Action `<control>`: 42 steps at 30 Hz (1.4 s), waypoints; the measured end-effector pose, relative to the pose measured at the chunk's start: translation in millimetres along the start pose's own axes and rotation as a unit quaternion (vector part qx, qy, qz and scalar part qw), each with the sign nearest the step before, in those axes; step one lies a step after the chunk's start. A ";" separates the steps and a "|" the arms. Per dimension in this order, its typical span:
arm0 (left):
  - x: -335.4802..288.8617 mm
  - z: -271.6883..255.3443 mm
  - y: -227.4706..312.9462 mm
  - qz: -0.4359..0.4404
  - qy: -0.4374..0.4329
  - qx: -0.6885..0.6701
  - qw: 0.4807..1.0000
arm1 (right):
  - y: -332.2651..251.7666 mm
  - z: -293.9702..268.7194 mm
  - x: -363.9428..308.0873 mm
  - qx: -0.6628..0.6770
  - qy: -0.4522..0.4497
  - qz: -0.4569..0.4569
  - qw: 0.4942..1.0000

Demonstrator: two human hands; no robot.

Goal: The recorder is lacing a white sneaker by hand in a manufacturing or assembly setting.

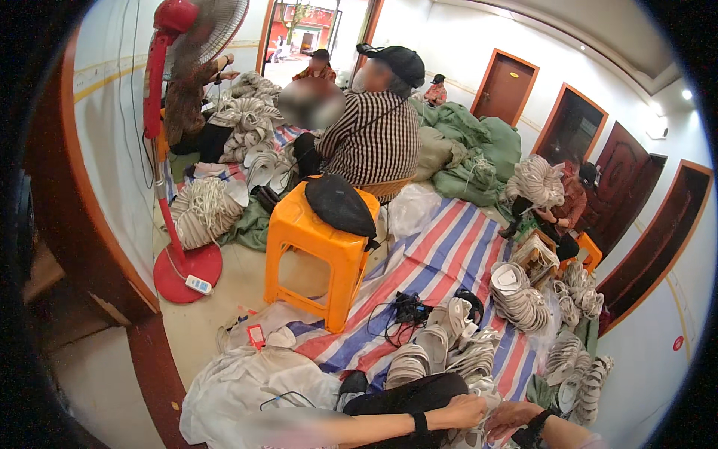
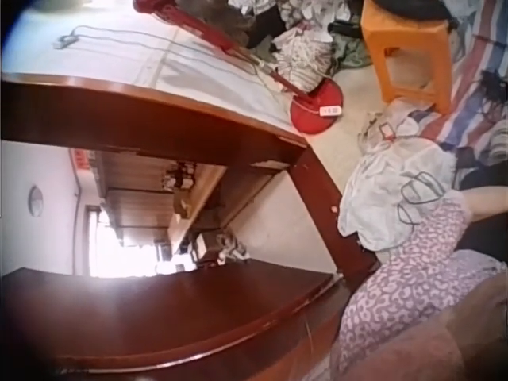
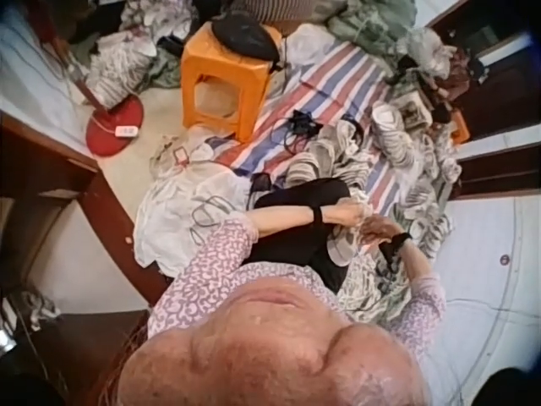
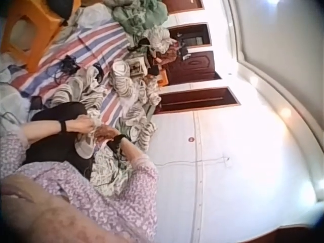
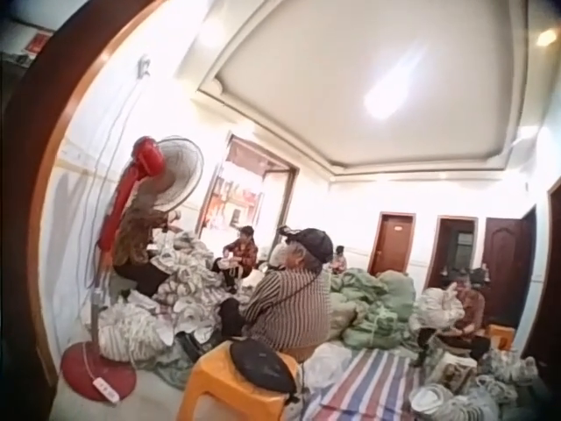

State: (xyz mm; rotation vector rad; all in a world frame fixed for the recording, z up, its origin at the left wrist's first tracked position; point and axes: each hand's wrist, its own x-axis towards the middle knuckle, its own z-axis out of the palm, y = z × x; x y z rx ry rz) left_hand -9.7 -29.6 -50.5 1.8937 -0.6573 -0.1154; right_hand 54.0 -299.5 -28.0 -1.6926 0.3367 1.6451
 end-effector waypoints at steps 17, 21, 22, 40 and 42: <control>2.2 9.8 -1.7 0.018 -0.033 -0.001 0.999 | -9.0 47.2 -2.1 -0.274 0.218 -0.099 0.931; 3.8 11.3 3.6 0.038 -0.048 0.033 0.998 | 8.7 25.3 16.0 -0.359 0.254 -0.040 0.897; 3.9 8.2 6.7 0.033 -0.069 0.043 0.996 | 11.7 23.1 16.7 -0.330 0.266 -0.016 0.906; 6.7 12.3 -9.0 0.009 -0.120 0.156 0.980 | -131.5 186.8 -67.9 -0.348 0.559 -0.558 0.505; 17.4 13.7 -31.7 0.192 -0.062 0.232 0.952 | -146.9 181.4 -69.7 -0.341 0.517 -0.580 0.530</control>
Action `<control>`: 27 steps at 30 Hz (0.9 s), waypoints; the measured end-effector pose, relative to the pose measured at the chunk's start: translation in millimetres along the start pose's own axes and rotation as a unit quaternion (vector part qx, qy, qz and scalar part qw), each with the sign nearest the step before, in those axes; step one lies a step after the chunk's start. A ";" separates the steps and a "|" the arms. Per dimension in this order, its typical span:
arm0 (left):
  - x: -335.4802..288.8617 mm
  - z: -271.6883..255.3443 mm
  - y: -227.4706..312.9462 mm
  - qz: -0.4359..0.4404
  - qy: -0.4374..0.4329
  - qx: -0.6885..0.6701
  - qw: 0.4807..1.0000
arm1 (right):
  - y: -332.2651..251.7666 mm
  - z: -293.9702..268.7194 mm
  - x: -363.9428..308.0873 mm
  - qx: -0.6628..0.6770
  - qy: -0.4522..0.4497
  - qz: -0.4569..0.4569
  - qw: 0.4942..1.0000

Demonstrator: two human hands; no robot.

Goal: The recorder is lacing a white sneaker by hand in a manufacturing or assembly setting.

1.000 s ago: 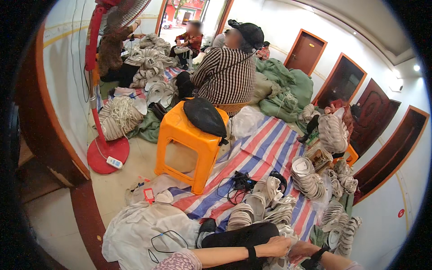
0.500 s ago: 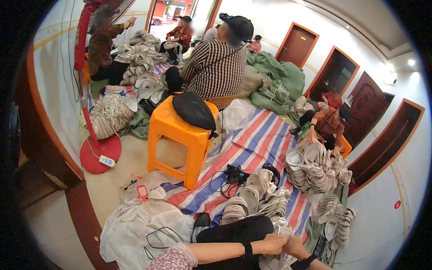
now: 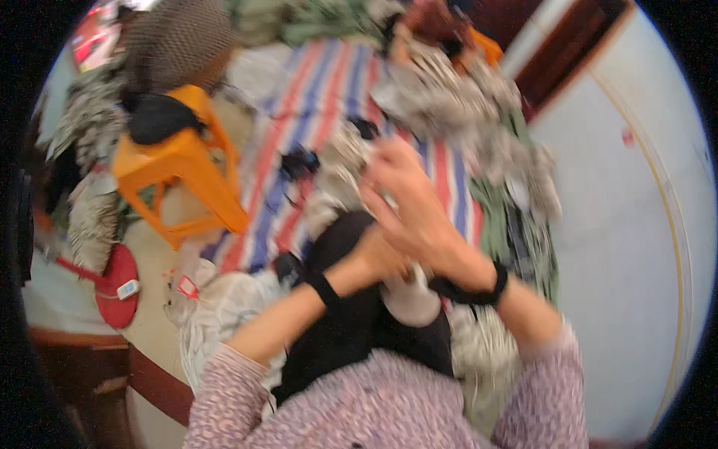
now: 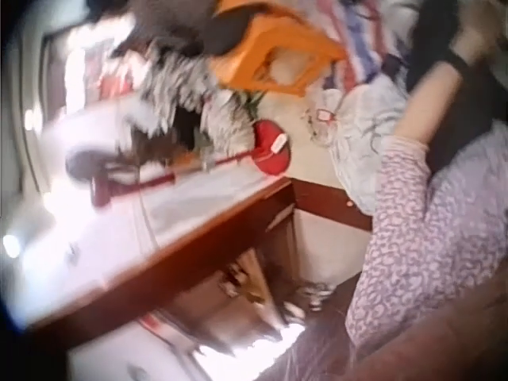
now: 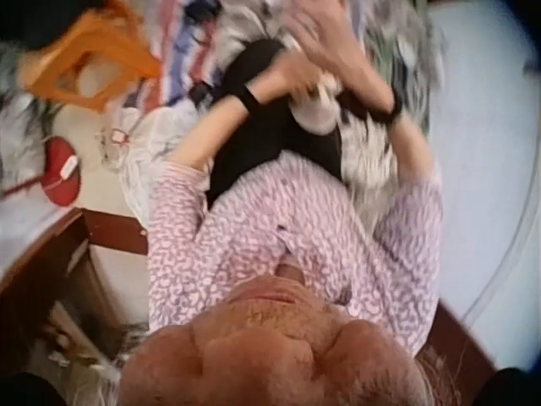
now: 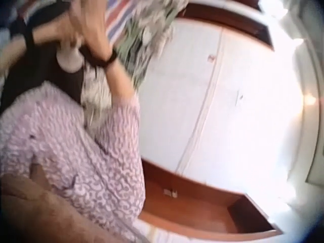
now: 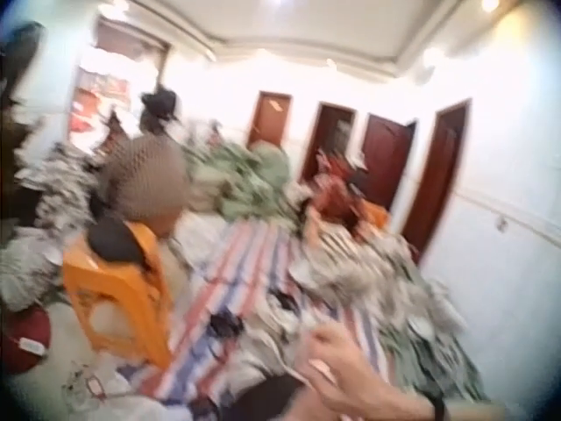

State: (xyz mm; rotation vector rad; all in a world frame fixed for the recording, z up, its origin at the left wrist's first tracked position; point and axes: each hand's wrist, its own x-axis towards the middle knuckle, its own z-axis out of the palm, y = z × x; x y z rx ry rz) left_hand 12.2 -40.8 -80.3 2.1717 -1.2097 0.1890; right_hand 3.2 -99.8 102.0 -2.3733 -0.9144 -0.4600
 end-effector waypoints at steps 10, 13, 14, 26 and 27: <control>-3.3 -40.6 20.3 -0.247 -0.045 -0.343 0.905 | 57.1 -28.5 -170.6 0.130 -0.105 0.373 0.912; -2.7 -54.7 30.6 -0.302 -0.077 -0.393 0.865 | 44.0 -9.5 -193.1 0.118 -0.034 0.380 0.917; -3.5 -54.8 30.7 -0.306 -0.084 -0.389 0.865 | 43.3 -2.3 -196.5 0.107 0.020 0.372 0.922; 2.9 -62.6 34.4 -0.358 -0.090 -0.403 0.838 | 63.8 6.3 -199.1 0.164 0.075 0.306 0.935; 2.2 -62.8 35.2 -0.360 -0.091 -0.402 0.837 | 62.9 5.2 -199.0 0.192 0.081 0.311 0.927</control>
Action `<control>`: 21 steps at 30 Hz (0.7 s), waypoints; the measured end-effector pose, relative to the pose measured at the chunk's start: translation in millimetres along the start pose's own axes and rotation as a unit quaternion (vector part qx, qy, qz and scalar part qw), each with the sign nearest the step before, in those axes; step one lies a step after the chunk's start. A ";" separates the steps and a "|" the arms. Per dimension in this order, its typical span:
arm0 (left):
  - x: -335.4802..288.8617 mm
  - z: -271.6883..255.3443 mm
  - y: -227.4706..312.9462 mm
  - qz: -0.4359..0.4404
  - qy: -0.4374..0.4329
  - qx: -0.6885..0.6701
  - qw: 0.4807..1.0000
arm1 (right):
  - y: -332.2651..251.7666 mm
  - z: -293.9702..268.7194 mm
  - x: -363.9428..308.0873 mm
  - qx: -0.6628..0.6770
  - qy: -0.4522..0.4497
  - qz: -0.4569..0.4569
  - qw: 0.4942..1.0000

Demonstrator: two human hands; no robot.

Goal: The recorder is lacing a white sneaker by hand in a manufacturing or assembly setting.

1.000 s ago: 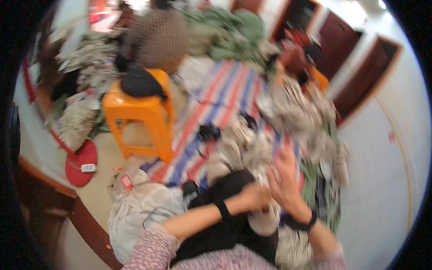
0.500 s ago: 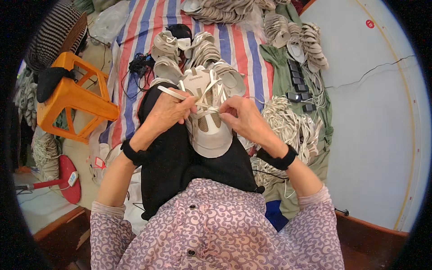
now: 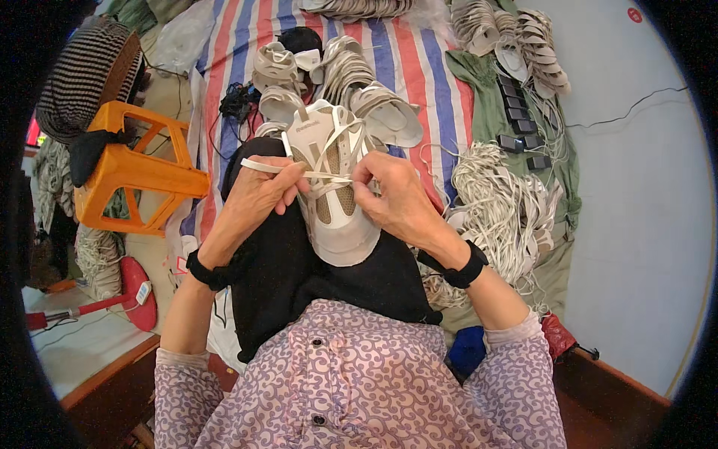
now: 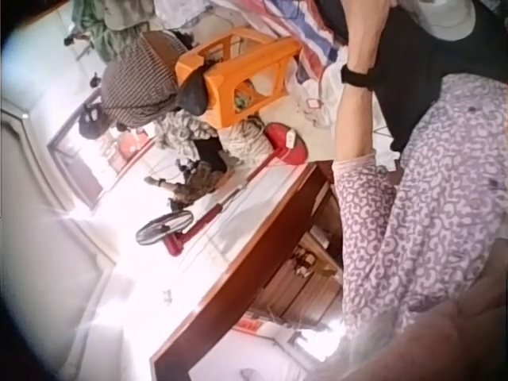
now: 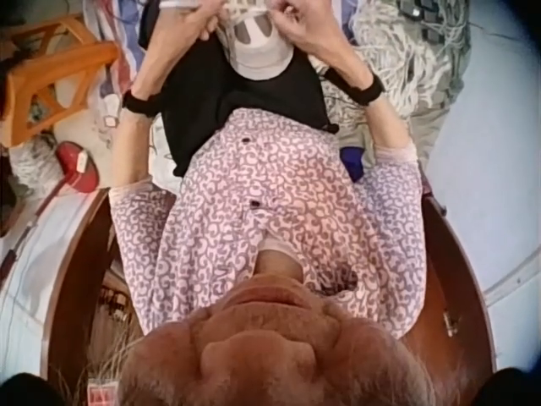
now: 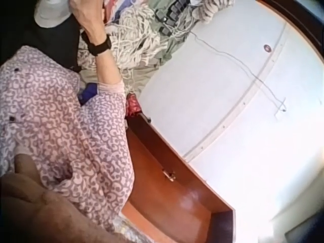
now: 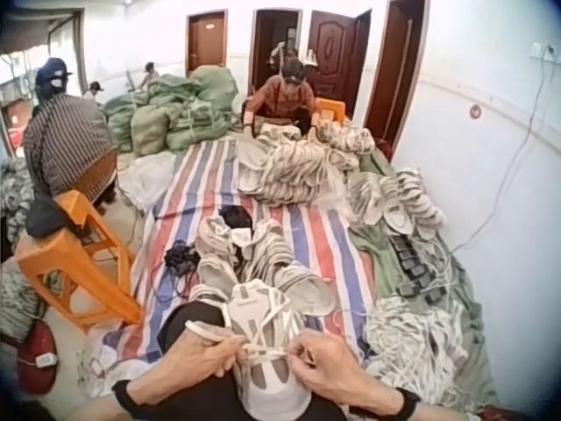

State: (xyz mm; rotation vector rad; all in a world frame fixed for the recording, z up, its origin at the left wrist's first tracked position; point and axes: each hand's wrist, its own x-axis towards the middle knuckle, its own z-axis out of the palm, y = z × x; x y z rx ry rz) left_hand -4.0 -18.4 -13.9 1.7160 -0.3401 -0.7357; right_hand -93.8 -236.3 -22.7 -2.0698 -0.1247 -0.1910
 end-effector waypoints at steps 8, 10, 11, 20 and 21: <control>-2.7 -11.3 2.3 -0.011 0.027 -0.064 0.998 | 1.6 -14.7 16.0 0.200 -0.126 0.217 0.947; -6.4 -20.6 0.7 -0.023 0.040 -0.084 0.995 | 3.7 -16.8 19.4 0.253 -0.136 0.244 0.926; -8.4 -25.7 0.3 -0.033 0.051 -0.105 0.993 | 2.2 -18.9 20.9 0.272 -0.140 0.253 0.918; -43.5 -145.0 -3.4 -0.054 0.170 -0.315 0.932 | 4.1 -35.5 27.0 0.308 -0.174 0.235 0.905; -50.5 -165.2 -5.6 -0.027 0.183 -0.341 0.922 | 5.0 -37.4 27.2 0.313 -0.175 0.227 0.906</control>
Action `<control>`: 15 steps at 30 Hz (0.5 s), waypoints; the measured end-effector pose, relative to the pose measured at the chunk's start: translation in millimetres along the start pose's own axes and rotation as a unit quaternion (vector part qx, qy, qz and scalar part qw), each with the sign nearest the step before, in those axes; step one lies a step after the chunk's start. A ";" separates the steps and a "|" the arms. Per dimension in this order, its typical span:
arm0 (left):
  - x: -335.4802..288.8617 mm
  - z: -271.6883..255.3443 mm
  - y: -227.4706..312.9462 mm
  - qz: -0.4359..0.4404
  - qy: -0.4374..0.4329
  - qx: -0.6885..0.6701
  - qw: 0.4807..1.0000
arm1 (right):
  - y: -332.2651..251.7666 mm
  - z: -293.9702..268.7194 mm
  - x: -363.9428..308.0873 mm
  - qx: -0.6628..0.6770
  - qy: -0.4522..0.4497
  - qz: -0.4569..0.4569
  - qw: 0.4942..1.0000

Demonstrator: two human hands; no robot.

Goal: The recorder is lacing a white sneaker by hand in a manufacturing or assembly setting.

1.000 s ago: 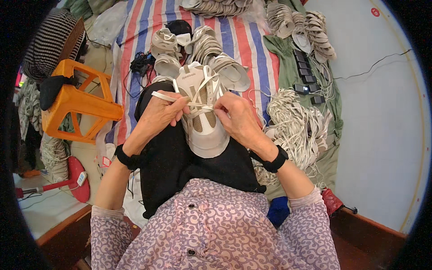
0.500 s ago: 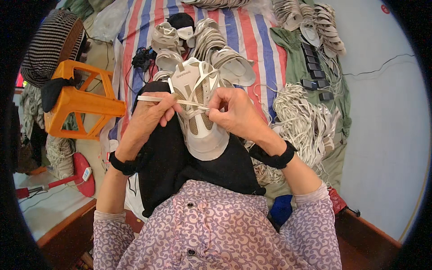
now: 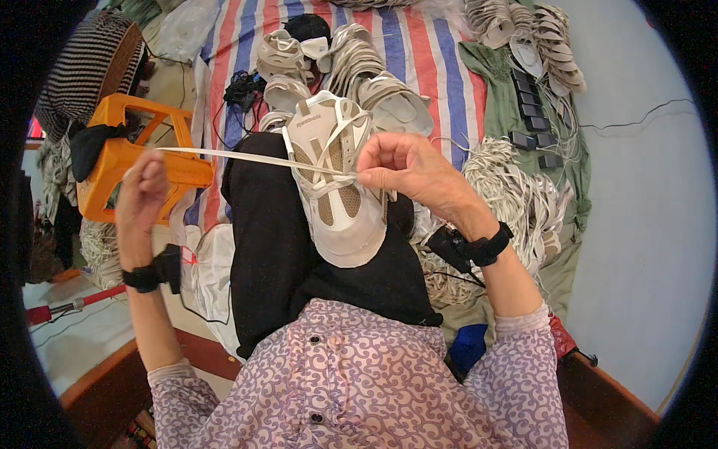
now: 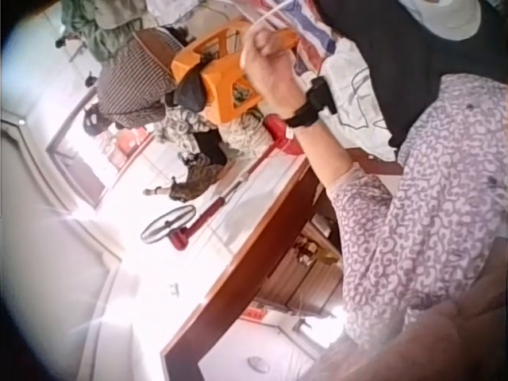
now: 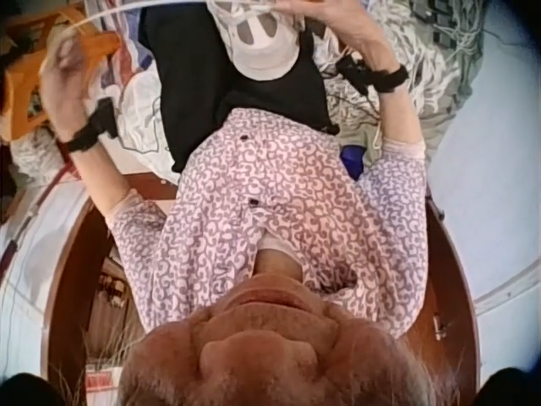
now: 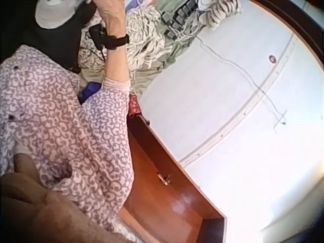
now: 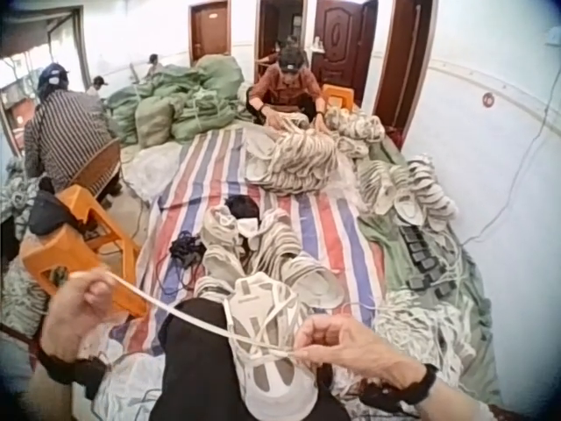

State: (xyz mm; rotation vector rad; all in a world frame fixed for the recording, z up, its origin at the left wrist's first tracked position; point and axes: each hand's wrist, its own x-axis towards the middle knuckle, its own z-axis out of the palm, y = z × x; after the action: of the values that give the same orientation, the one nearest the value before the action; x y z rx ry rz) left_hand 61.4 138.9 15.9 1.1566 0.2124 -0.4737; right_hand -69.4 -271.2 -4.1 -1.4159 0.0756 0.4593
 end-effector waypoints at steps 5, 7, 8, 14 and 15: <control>-12.6 -102.9 70.7 0.112 0.080 -0.103 0.985 | -1.3 -14.8 0.5 -0.070 -0.024 -0.025 0.997; -31.9 -187.3 116.9 0.117 0.032 -0.101 0.988 | -5.0 -12.4 2.7 -0.117 -0.046 -0.047 0.991; -37.8 -206.7 128.6 0.151 0.079 -0.094 0.981 | -4.1 -12.2 2.7 -0.237 -0.020 -0.066 0.969; -74.4 -253.7 180.7 0.177 0.071 -0.021 0.981 | 19.8 4.3 11.8 -0.438 0.140 -0.290 0.839; -76.2 -255.5 183.3 0.185 0.078 -0.015 0.979 | 24.7 11.7 14.2 -0.437 0.207 -0.305 0.820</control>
State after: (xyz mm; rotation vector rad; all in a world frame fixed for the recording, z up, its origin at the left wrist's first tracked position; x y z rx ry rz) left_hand 99.4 449.9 96.6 1.1733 0.1334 -0.0506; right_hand -67.6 -254.2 -29.7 -2.3091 -0.2755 -0.4365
